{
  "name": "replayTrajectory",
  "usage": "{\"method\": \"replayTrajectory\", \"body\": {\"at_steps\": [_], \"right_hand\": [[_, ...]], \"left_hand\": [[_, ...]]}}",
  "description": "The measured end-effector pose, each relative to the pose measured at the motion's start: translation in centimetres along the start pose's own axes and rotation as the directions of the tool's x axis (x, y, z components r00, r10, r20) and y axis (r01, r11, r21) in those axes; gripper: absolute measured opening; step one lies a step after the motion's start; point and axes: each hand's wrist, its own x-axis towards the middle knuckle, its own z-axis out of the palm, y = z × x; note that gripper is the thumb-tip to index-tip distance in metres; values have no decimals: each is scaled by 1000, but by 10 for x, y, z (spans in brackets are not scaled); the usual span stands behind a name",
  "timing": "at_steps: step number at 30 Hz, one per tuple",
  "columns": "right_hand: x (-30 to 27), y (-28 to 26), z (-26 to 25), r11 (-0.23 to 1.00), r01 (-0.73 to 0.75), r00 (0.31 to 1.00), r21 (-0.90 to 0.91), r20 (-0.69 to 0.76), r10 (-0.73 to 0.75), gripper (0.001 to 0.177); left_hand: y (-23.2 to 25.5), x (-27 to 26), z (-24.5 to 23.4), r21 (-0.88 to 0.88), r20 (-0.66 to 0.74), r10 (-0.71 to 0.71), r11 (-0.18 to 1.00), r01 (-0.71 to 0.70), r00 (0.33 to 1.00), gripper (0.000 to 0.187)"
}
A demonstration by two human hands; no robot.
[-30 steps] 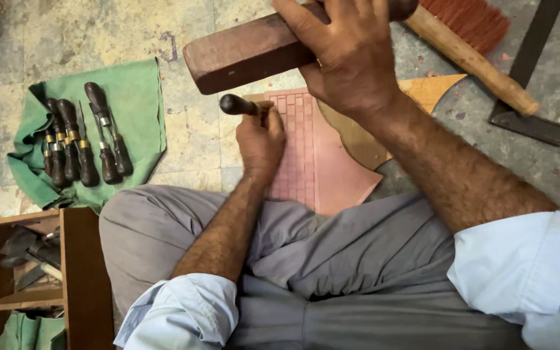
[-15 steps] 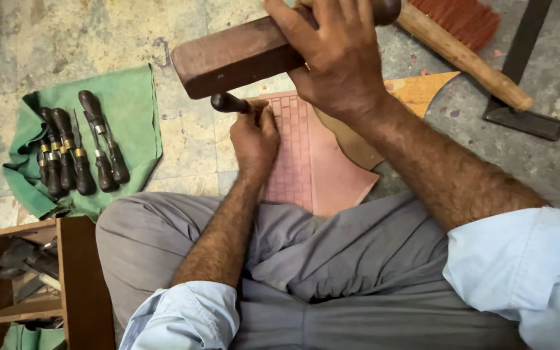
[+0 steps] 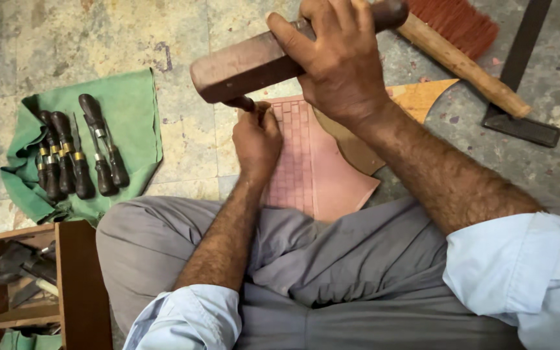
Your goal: The person carves a geometric pattern into a wooden workpiece using a chisel and a mallet. The person repeatedly positions the chisel on the wood and strikes it with the mallet to create vertical and horizontal grooves.
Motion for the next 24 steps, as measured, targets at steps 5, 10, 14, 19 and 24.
{"method": "replayTrajectory", "body": {"at_steps": [5,10,14,19,24], "right_hand": [[-11,13,11,970,-241,964,42,128,234,71],[-27,47,24,927,-369,924,69,134,358,74],[-35,70,30,857,-506,851,96,221,477,70],[-37,81,38,812,-580,779,59,330,533,62],[-42,85,45,838,-543,770,45,425,476,60]], "left_hand": [[9,23,-7,-232,146,-230,938,259,962,18],[9,64,-45,-358,241,-81,919,166,967,14],[7,83,-80,-222,546,-100,940,258,832,11],[-21,88,-79,-178,640,-95,947,267,762,12],[-55,107,-24,-236,714,-148,869,434,684,11]]}}
